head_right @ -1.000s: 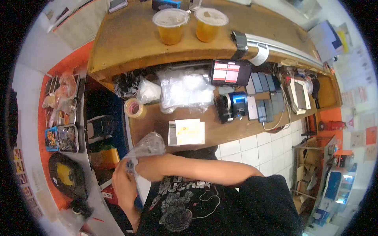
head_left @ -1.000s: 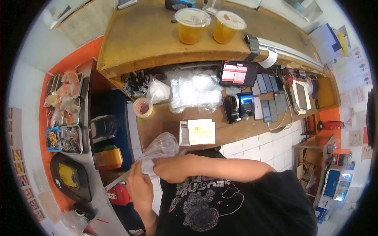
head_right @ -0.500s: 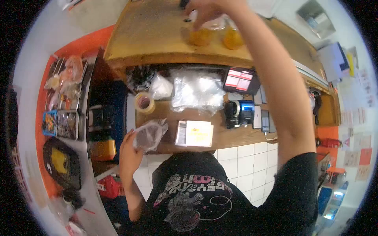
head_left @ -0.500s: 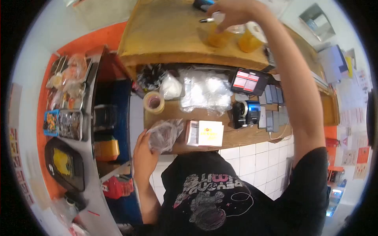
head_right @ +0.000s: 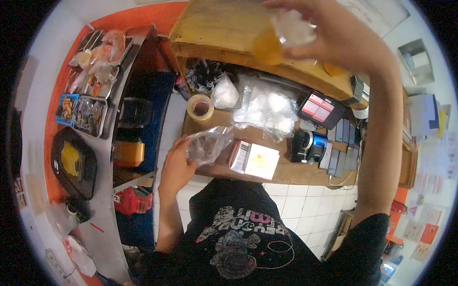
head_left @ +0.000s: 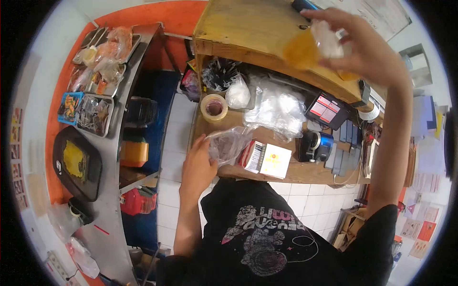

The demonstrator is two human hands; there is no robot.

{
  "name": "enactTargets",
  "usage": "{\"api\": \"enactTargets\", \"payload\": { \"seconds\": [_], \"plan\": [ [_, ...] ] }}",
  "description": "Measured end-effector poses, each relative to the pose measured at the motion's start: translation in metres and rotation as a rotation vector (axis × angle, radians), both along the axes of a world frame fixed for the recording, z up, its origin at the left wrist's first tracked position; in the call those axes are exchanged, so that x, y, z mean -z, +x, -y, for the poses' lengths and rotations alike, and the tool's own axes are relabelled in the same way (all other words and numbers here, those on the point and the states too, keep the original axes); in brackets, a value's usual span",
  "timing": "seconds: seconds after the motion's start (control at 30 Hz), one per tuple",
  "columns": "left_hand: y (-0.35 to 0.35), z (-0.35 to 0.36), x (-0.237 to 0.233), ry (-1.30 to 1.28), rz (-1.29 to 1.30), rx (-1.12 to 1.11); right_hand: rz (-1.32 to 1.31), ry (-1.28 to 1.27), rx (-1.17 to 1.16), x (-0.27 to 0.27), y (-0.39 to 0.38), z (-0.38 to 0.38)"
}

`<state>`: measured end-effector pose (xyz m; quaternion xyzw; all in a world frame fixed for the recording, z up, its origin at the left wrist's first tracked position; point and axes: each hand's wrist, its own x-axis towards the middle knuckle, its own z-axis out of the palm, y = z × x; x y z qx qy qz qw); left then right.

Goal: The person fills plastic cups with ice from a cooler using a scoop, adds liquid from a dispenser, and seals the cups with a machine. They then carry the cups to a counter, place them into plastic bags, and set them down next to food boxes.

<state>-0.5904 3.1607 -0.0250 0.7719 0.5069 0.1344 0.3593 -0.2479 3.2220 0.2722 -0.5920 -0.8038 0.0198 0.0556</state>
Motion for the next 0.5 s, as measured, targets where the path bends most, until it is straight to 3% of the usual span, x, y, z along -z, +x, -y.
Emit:
{"api": "enactTargets", "payload": {
  "seconds": [0.13,0.27,0.33,0.47,0.5],
  "plan": [
    [0.014,-0.008,-0.010,-0.019,0.040,0.042,-0.254,-0.082,-0.121,0.060,-0.061,0.045],
    [0.020,-0.008,-0.044,-0.138,0.176,0.065,-0.393,-0.357,-0.013,0.140,-0.114,0.077],
    [0.019,0.001,-0.053,-0.249,0.432,0.051,-0.427,-0.346,0.041,0.177,-0.130,0.089],
    [0.021,0.035,-0.049,-0.154,0.289,0.202,-0.603,-0.281,0.122,0.244,-0.133,0.098],
    [0.021,0.044,-0.056,-0.372,0.391,0.202,-0.609,-0.284,0.122,0.256,-0.134,0.100]
  ]
}}
